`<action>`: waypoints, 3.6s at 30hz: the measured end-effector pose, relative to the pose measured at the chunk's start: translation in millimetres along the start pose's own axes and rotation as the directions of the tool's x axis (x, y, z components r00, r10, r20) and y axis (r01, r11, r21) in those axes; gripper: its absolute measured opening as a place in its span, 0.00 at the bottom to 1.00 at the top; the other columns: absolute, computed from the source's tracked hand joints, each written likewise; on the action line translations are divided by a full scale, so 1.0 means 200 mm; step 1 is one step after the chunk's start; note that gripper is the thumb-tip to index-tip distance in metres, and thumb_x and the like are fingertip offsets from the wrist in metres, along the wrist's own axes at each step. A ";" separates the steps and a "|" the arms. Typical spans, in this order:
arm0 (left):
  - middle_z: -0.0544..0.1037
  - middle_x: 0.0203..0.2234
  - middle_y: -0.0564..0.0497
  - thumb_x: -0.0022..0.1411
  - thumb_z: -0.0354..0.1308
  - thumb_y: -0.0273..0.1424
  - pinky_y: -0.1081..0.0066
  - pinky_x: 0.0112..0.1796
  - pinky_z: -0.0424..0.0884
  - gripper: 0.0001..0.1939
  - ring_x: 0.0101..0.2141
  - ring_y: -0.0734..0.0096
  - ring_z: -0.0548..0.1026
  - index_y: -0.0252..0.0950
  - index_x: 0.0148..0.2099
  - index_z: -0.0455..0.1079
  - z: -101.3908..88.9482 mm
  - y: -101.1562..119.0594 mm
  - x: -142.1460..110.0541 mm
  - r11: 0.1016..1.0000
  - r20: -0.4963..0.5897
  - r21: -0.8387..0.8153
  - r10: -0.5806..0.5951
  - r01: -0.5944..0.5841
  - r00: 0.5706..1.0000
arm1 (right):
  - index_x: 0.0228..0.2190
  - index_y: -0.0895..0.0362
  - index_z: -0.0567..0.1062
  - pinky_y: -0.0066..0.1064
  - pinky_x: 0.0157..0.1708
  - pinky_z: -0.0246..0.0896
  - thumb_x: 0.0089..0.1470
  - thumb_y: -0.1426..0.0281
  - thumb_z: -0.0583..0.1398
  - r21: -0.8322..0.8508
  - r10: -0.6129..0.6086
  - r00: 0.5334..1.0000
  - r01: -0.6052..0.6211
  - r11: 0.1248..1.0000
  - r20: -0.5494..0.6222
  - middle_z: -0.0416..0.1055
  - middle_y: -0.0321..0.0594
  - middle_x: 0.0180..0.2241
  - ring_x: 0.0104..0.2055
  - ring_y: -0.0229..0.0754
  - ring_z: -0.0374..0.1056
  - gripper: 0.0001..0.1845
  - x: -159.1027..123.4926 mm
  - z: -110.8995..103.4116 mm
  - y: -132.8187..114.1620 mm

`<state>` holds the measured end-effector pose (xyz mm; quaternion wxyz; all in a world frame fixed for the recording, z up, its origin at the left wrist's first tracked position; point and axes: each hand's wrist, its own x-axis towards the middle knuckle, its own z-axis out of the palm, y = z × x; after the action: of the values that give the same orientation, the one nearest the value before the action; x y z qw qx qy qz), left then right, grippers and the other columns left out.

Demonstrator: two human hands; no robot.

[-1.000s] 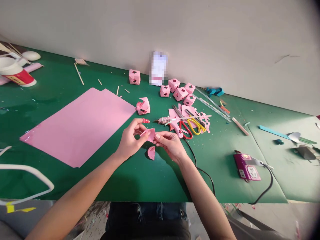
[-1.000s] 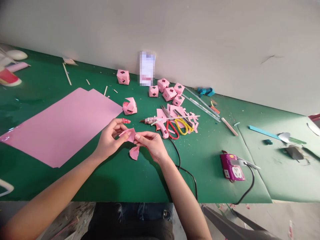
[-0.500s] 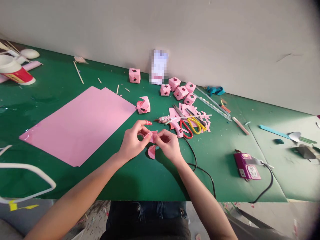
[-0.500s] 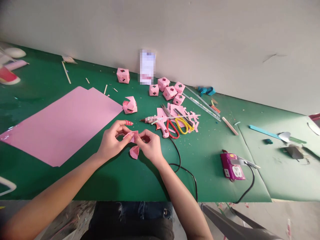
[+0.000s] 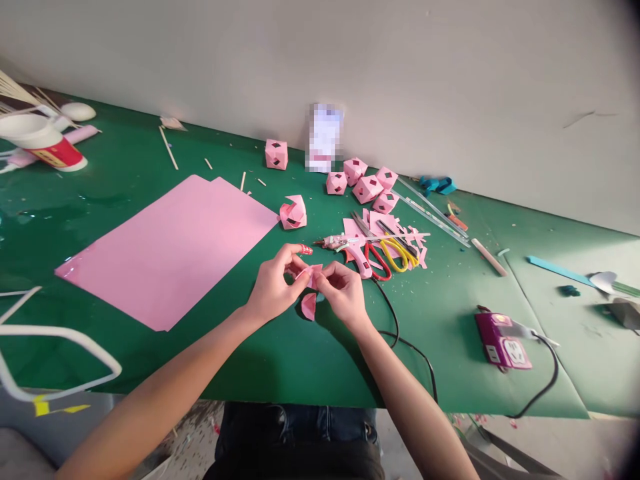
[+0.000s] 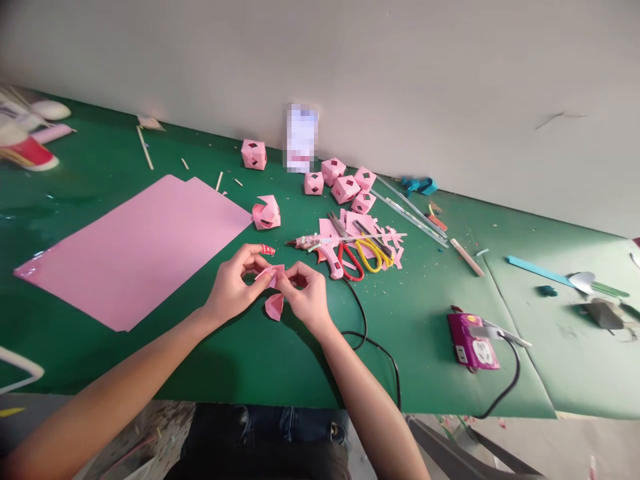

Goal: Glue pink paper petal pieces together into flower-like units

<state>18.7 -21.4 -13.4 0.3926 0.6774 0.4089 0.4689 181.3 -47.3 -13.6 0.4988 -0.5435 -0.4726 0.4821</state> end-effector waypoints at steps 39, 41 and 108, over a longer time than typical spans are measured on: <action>0.81 0.31 0.54 0.66 0.63 0.33 0.73 0.31 0.76 0.15 0.29 0.69 0.82 0.39 0.54 0.69 -0.05 0.01 0.02 0.984 -0.006 0.098 -0.149 0.149 0.989 | 0.38 0.54 0.80 0.31 0.27 0.63 0.62 0.60 0.59 -0.337 -0.054 0.993 0.087 0.938 0.106 0.81 0.40 0.35 0.29 0.40 0.72 0.12 -0.02 -0.07 -0.02; 0.81 0.31 0.54 0.66 0.62 0.33 0.73 0.31 0.76 0.15 0.29 0.69 0.82 0.39 0.54 0.69 -0.04 0.01 0.02 0.983 -0.001 0.087 -0.164 0.163 0.987 | 0.34 0.53 0.77 0.31 0.27 0.61 0.65 0.60 0.56 -0.314 -0.058 0.995 0.083 0.946 0.087 0.77 0.38 0.30 0.27 0.40 0.70 0.14 -0.01 -0.07 -0.01; 0.83 0.34 0.51 0.62 0.67 0.38 0.70 0.35 0.80 0.20 0.36 0.65 0.83 0.39 0.53 0.68 -0.01 0.02 0.01 0.944 -0.075 -0.097 -0.323 0.316 0.943 | 0.33 0.56 0.80 0.32 0.32 0.63 0.63 0.54 0.59 -0.239 -0.063 0.998 0.059 0.969 -0.010 0.79 0.38 0.29 0.29 0.40 0.69 0.19 -0.01 0.01 0.04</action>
<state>18.3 -20.4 -9.5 0.4727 0.5634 0.5105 0.4455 179.2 -50.6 -22.4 0.4484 -0.5890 -0.5393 0.4014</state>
